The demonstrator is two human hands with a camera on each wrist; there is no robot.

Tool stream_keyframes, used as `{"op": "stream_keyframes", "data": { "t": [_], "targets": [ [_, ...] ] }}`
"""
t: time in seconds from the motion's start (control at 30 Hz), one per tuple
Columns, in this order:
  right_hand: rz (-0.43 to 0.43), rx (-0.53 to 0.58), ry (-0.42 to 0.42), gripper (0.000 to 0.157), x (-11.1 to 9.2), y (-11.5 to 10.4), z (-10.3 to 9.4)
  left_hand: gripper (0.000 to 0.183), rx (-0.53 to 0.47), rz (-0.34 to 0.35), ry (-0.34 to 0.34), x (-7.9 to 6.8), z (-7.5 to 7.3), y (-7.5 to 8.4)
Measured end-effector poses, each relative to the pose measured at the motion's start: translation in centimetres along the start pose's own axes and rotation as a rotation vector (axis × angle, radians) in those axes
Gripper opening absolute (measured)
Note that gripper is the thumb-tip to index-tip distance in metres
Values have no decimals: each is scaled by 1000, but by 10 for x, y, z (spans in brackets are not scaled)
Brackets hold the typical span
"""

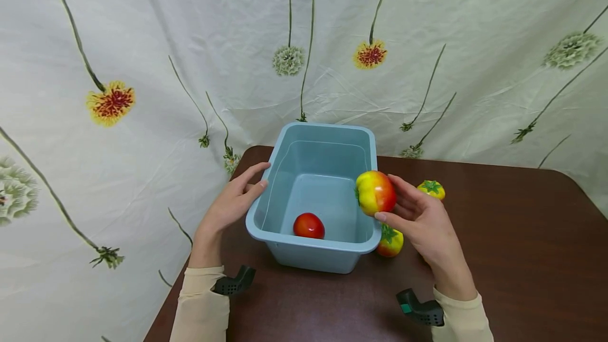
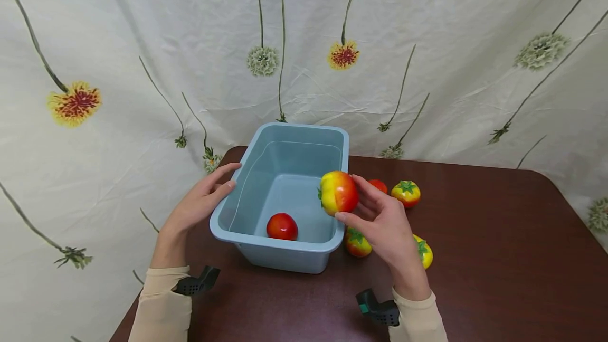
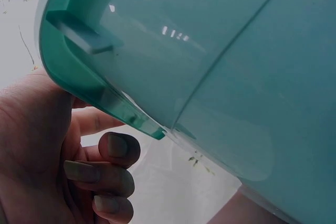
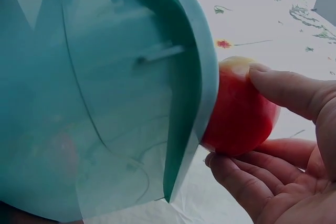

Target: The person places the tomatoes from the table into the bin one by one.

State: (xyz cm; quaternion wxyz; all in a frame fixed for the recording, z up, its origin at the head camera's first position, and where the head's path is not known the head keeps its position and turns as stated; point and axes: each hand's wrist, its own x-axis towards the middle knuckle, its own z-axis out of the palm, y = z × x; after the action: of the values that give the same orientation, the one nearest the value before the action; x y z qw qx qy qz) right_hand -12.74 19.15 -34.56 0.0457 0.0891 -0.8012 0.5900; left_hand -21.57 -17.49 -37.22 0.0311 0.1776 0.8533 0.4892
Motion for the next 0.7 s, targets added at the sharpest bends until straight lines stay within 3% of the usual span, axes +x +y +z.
{"op": "stream_keyframes", "data": {
  "t": [0.3,0.7],
  "targets": [
    [-5,-27,-33,75,2,0,9,49,3,-1,-1,0,-1,1],
    [-17,-26,-22,70,3,4,1,50,13,-14,-1,0,0,1]
  ]
}}
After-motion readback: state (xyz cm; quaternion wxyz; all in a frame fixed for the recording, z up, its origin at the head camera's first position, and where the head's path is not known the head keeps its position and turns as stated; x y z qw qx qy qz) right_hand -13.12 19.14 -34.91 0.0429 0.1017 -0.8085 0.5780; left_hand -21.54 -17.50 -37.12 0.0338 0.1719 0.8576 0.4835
